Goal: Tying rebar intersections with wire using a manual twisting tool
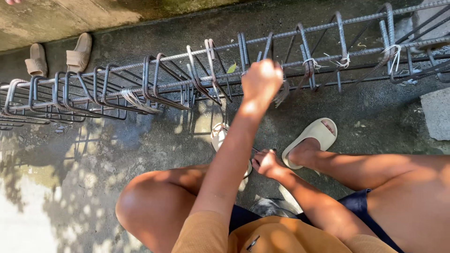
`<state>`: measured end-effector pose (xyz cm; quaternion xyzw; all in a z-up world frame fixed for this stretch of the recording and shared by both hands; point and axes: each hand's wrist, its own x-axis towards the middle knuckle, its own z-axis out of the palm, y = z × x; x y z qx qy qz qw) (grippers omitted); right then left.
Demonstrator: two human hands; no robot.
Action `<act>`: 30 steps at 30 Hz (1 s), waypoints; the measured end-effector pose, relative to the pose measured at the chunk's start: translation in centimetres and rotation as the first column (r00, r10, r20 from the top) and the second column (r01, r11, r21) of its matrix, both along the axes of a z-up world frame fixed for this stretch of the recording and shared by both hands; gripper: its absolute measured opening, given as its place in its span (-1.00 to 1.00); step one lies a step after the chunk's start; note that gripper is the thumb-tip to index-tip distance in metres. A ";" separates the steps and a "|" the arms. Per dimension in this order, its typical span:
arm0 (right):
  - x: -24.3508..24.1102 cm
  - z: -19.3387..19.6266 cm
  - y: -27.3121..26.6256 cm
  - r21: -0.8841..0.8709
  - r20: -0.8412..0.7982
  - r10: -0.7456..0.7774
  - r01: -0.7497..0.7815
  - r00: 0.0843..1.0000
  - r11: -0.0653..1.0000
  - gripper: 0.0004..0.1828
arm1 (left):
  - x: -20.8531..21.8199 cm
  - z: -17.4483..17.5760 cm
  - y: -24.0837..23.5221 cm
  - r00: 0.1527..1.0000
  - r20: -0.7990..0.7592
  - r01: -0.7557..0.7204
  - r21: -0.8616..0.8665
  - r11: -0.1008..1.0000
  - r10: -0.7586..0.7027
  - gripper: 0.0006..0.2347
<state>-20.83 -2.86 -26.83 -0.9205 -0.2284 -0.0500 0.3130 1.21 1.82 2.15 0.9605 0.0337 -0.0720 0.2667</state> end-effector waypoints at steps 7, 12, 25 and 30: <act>0.9 6.6 -0.9 0.065 -0.169 0.099 -0.090 0.981 0.994 -0.72 | 7.3 -0.8 2.4 0.986 0.022 0.154 0.269 0.951 -0.166 -0.62; 0.7 6.0 -0.8 0.033 -0.169 0.105 -0.101 0.980 0.994 -0.70 | 7.3 -0.4 1.0 0.981 0.012 0.189 0.216 0.958 -0.196 -0.69; 0.6 7.0 -1.1 0.062 -0.151 0.076 -0.067 0.986 0.996 -0.71 | 7.1 -1.2 0.2 0.995 0.029 0.093 0.171 0.981 -0.099 -0.66; 1.1 6.4 -1.2 0.059 -0.172 0.079 -0.070 0.982 0.996 -0.71 | 8.4 -2.6 0.3 0.981 0.135 0.112 0.202 0.973 -0.141 -0.67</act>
